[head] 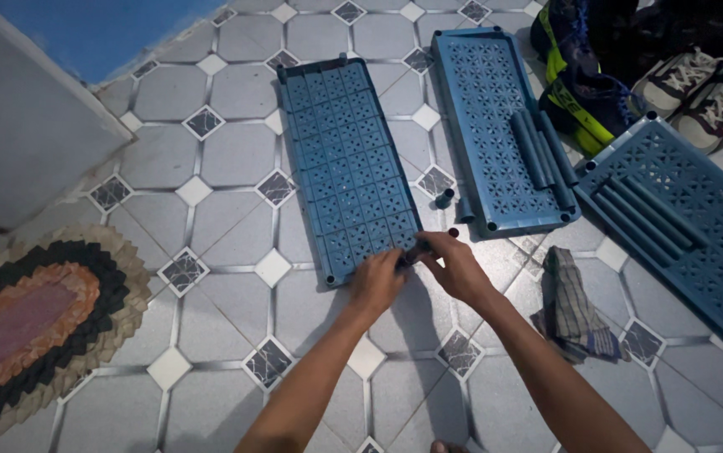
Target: The person assembles a blue plastic stool by inserting cylindrical legs into the perforated seat base. They wipe the legs with a cloth before inserting them into the designated holes on the underside of the seat.
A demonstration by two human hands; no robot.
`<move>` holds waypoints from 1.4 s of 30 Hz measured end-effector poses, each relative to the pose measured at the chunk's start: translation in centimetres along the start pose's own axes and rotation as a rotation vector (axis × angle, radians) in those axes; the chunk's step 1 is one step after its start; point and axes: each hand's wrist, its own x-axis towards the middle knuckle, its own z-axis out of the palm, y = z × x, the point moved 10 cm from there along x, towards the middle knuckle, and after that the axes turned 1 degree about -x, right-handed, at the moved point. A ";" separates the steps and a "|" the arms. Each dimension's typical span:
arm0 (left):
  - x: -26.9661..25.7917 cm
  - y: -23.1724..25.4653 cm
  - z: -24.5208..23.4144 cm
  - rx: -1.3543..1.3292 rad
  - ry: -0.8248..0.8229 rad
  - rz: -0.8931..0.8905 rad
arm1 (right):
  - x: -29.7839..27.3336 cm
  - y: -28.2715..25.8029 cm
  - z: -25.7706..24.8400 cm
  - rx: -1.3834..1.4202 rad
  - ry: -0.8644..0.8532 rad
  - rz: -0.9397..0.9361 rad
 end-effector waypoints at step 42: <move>1.7 7.0 5.2 -0.198 -0.229 -0.091 | -5.2 4.6 -13.3 0.184 0.264 0.357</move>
